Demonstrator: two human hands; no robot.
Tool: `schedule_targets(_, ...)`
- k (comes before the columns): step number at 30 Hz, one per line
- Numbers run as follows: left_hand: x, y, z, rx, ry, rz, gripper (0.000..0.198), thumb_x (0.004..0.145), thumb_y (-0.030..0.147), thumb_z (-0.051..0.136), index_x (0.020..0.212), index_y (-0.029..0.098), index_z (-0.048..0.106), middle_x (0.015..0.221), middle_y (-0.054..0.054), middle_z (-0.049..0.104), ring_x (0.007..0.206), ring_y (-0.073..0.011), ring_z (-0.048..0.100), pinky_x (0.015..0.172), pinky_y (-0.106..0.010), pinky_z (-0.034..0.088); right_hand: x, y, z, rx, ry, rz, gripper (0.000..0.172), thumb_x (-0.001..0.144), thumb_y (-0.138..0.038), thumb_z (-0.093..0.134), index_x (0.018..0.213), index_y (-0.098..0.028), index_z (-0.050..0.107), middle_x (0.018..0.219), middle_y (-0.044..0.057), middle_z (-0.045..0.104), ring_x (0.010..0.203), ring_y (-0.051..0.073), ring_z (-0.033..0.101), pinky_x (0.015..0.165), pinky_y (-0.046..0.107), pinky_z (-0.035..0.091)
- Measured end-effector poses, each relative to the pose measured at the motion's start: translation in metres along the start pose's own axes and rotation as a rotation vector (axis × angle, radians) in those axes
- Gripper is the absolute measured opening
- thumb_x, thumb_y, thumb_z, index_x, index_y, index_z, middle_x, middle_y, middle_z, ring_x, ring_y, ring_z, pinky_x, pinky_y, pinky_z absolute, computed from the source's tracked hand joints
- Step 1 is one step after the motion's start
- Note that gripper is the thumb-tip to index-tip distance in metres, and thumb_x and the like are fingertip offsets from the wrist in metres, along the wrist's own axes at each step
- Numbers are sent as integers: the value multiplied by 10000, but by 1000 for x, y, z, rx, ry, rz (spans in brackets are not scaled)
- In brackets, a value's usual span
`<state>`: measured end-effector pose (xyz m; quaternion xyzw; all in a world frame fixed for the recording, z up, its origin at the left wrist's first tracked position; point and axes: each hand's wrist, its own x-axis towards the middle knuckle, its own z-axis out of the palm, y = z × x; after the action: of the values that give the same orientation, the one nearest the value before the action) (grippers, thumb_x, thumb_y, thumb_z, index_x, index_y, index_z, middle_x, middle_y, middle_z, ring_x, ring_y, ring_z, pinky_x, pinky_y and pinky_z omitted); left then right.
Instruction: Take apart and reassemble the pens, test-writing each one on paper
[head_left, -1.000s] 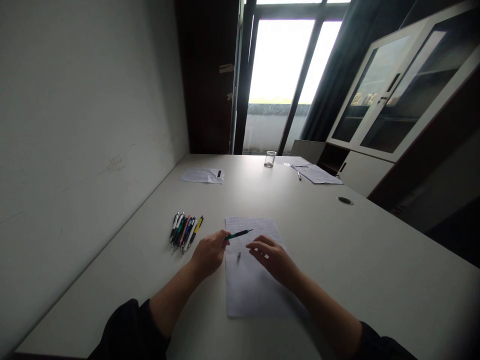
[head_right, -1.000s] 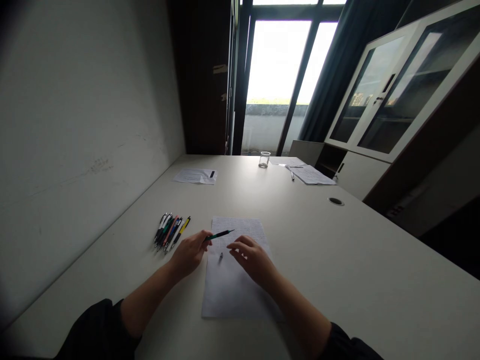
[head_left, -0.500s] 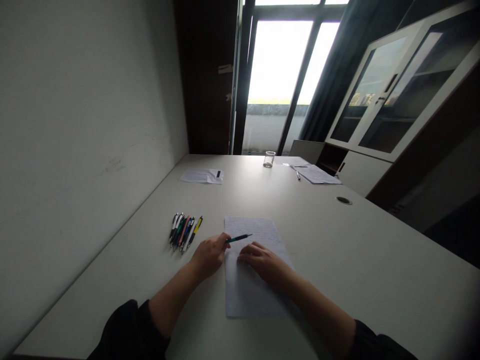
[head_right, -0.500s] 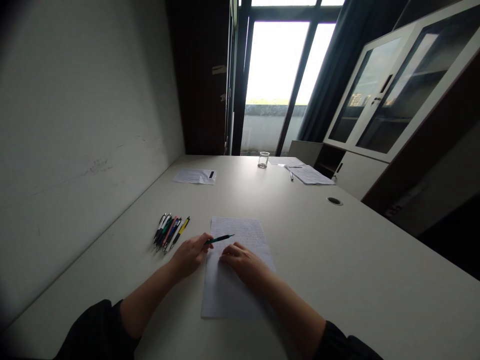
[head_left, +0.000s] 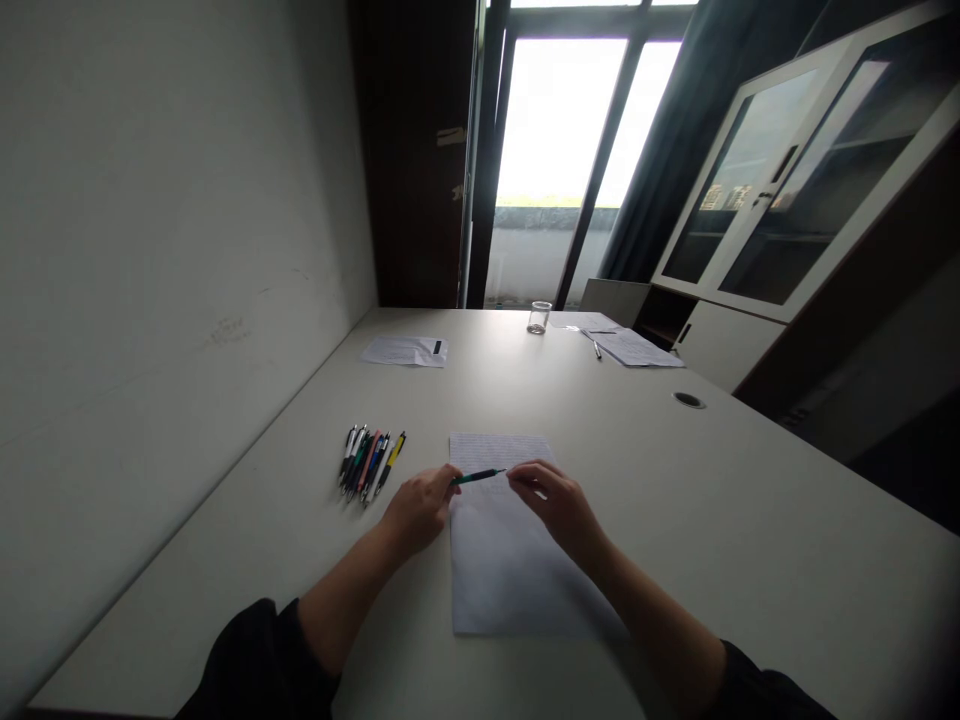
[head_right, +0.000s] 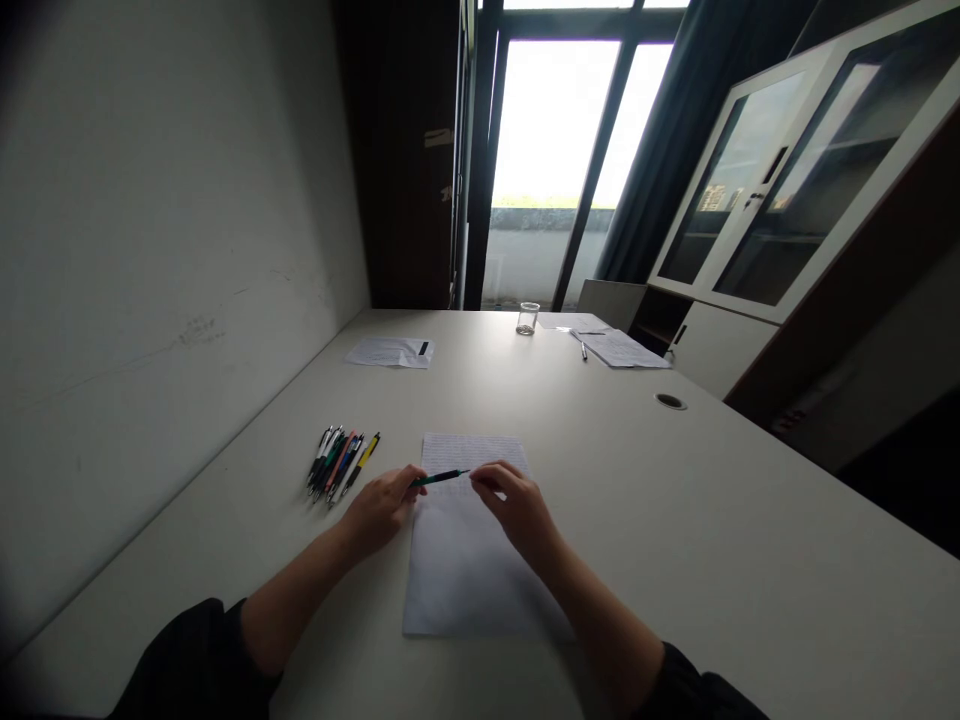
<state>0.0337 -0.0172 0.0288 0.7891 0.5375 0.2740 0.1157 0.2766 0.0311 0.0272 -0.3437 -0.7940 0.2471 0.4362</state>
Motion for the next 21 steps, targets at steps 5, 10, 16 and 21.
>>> schedule_targets(5, -1, 0, 1, -29, -6, 32, 199, 919, 106, 433, 1063, 228, 499, 941, -25, 672, 811, -172, 619, 698, -255, 448, 1, 3, -5, 83, 86, 111, 99, 885, -298, 636, 933, -222, 679, 951, 42, 670, 833, 187, 670, 765, 308, 577)
schedule_targets(10, -1, -1, 2, -29, 0, 46, 207, 912, 97, 445, 1064, 227, 497, 941, -22, 674, 808, -169, 617, 697, -255, 444, 1, 0, -4, 126, 64, 95, 103, 884, -290, 638, 947, -222, 683, 963, 44, 670, 864, 191, 666, 789, 317, 577)
schedule_targets(16, -1, 1, 1, -29, -6, 54, 215, 908, 92, 448, 1067, 229, 493, 951, -18, 675, 817, -167, 618, 696, -252, 439, 1, -2, -4, 138, 58, 88, 100, 886, -290, 638, 948, -226, 684, 968, 47, 669, 882, 196, 662, 790, 321, 576)
schedule_targets(21, -1, 2, 0, -39, -17, 48, 219, 906, 91, 455, 1069, 232, 494, 956, -16, 678, 822, -167, 623, 695, -249, 443, 2, -4, -4, 136, 51, 81, 105, 887, -301, 637, 941, -223, 683, 965, 58, 673, 881, 202, 659, 795, 334, 577)
